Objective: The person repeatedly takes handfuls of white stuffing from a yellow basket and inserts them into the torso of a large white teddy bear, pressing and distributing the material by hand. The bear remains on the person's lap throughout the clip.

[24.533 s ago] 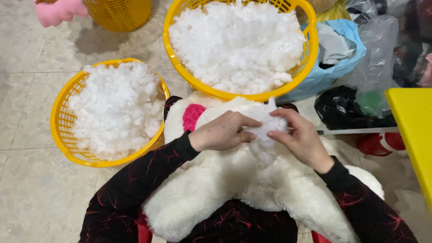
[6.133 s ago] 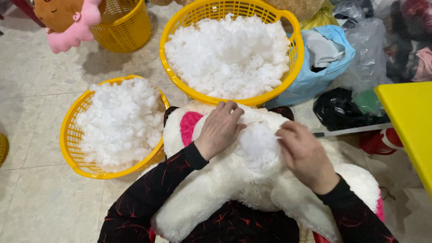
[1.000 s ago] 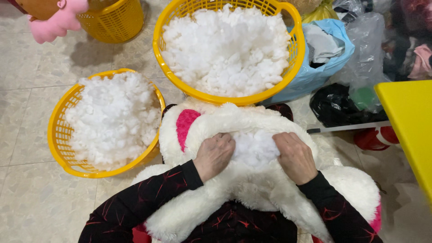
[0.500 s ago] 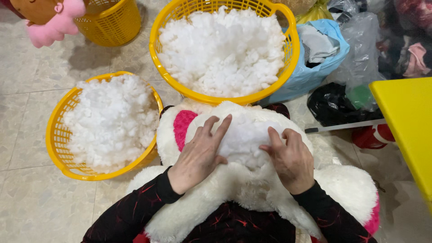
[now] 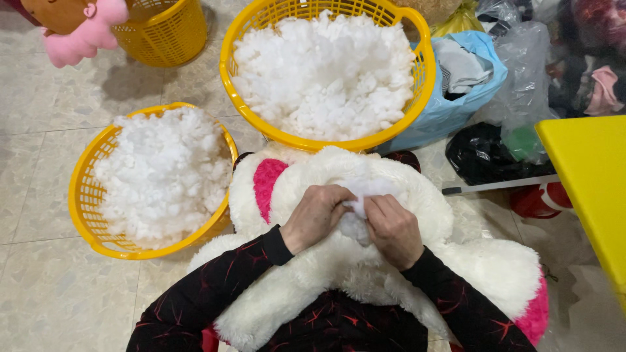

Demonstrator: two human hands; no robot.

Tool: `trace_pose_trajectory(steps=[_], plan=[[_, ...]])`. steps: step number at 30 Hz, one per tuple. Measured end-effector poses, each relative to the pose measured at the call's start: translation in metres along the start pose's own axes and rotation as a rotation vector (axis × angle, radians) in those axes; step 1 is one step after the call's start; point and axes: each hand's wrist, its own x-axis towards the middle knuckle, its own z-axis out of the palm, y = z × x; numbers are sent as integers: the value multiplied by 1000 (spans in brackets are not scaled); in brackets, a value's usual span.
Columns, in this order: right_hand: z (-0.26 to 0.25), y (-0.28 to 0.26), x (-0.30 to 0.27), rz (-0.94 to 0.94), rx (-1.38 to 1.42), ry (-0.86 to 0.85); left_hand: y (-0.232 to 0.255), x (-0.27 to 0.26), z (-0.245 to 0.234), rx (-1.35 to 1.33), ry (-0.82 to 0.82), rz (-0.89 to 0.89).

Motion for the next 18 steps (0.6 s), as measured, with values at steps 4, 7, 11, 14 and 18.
trace_pose_trajectory(steps=[4, 7, 11, 14, 18], plan=[[6, 20, -12, 57, 56, 5, -15, -4, -3, 41, 19, 6], [-1, 26, -11, 124, 9, 47, -18, -3, -15, 111, 44, -47], [-16, 15, -8, 261, 8, 20, -3, -6, -21, 70, 26, -91], [-25, 4, 1, 180, -110, 117, 14, -4, -16, 61, -30, 37], [-26, 2, 7, 25, -121, 150, 20, -1, 6, 189, -109, 87]])
